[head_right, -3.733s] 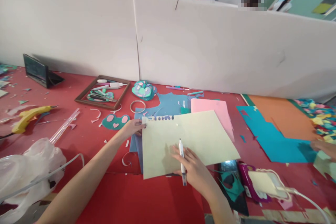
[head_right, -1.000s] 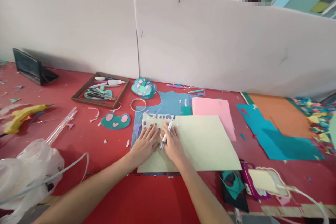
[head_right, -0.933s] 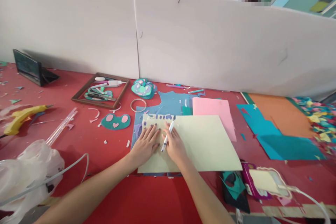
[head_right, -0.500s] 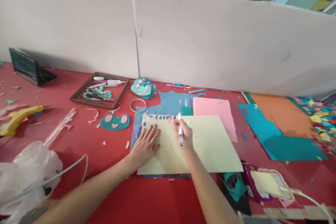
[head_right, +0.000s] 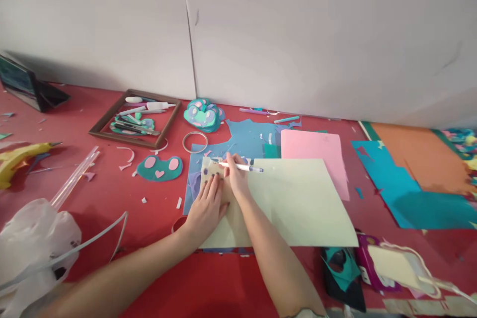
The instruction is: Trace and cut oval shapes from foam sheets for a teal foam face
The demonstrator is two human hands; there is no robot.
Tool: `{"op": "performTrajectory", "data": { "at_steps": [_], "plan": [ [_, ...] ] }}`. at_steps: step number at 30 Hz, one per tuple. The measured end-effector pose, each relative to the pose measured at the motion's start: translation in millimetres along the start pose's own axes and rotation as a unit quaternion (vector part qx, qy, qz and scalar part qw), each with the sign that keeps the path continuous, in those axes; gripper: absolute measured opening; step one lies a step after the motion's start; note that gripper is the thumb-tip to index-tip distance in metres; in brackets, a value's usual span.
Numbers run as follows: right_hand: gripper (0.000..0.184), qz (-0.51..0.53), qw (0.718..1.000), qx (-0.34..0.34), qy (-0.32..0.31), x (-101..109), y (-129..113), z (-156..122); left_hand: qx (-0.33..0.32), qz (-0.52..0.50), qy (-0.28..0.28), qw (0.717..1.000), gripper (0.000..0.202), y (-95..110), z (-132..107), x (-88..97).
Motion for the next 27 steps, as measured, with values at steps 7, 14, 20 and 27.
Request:
{"op": "performTrajectory", "data": {
  "at_steps": [7, 14, 20, 27],
  "plan": [
    [0.037, -0.098, 0.994, 0.052, 0.006, -8, -9, -15, 0.042, -0.001, -0.016, 0.999, 0.057, 3, -4, 7.7],
    [0.033, -0.089, 0.994, 0.013, -0.063, -9, -4, -11, 0.041, 0.076, 0.002, 0.996, 0.058, 9, -8, 13.3],
    [0.041, -0.119, 0.992, 0.032, -0.035, -7, -5, -13, 0.041, 0.103, 0.006, 0.994, 0.056, 14, -8, 10.9],
    [0.041, -0.159, 0.985, 0.059, -0.023, -7, -7, -14, 0.035, 0.095, 0.003, 0.995, 0.058, 14, -8, 9.6]
  ]
}}
Point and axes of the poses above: each hand's wrist, its own z-axis towards the middle knuckle, its own x-axis out of the back of the hand, y = z × x, the point moved 2 cm from there along z, towards the middle knuckle, and after that the axes turned 3 degrees about z, right-handed, at the moved point
